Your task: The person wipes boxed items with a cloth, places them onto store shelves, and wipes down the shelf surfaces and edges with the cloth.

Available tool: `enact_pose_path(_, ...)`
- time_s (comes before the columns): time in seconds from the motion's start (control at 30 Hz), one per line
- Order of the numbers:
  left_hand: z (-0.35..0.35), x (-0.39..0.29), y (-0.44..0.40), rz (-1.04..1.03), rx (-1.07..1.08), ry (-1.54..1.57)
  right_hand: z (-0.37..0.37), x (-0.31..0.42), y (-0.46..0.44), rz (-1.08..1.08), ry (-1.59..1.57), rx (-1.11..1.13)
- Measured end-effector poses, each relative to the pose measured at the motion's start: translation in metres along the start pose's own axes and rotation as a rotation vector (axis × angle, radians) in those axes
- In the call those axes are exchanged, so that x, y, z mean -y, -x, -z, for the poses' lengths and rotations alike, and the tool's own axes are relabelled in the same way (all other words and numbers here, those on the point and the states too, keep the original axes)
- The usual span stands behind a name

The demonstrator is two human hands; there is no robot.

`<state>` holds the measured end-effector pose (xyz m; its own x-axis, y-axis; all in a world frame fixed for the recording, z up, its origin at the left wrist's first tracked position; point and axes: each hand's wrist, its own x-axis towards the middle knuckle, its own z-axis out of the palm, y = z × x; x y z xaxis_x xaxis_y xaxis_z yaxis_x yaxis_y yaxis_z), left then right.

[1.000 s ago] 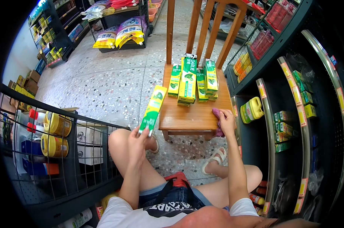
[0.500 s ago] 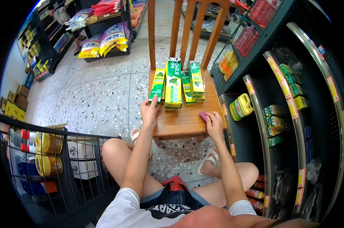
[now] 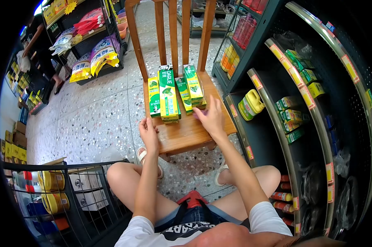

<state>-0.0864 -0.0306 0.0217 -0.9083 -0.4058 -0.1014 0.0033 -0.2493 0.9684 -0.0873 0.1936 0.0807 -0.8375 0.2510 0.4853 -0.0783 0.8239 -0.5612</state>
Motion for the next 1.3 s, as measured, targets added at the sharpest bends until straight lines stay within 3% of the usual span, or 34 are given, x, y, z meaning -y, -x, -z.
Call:
enact_pose_path(0.13,0.007,0.001,0.024,-0.023,-0.017,-0.004,-0.018,0.029,-0.036,-0.178,0.135,0.223)
enact_pose_path(0.23,0.015,0.001,0.034,-0.008,-0.017,-0.01,-0.024,0.021,-0.046,-0.208,0.157,0.222)
enact_pose_path(0.27,0.016,-0.002,0.039,0.0,-0.014,-0.016,-0.023,0.016,-0.044,-0.185,0.118,0.125)
enact_pose_path(0.4,0.013,-0.011,0.056,-0.041,0.011,-0.022,0.005,-0.009,-0.028,-0.26,-0.184,-0.07)
enact_pose_path(0.5,0.013,0.001,0.067,-0.09,0.05,-0.095,0.034,-0.032,0.006,-0.445,-0.408,-0.032)
enact_pose_path(0.6,0.005,0.011,0.087,-0.141,0.128,-0.196,0.046,-0.048,0.05,-0.685,-0.913,-0.054)
enact_pose_path(0.73,-0.015,0.022,0.11,-0.076,0.434,-0.279,0.06,-0.053,0.087,-0.826,-1.145,-0.066)
enact_pose_path(0.87,-0.043,0.012,0.12,-0.13,0.597,-0.393,0.061,-0.06,0.103,-0.916,-1.148,0.07)
enact_pose_path(1.0,-0.064,0.003,0.125,-0.332,0.542,-0.553,0.064,-0.069,0.103,-0.814,-0.798,0.233)
enact_pose_path(1.1,-0.078,0.013,0.126,-0.399,0.505,-0.608,0.052,-0.085,0.106,-0.619,-0.56,0.234)
enact_pose_path(1.17,-0.084,0.018,0.128,-0.434,0.474,-0.694,0.056,-0.078,0.103,-0.604,-0.454,0.242)
enact_pose_path(1.3,-0.097,0.028,0.129,-0.352,0.449,-0.682,0.059,-0.073,0.102,-0.567,-0.315,0.238)
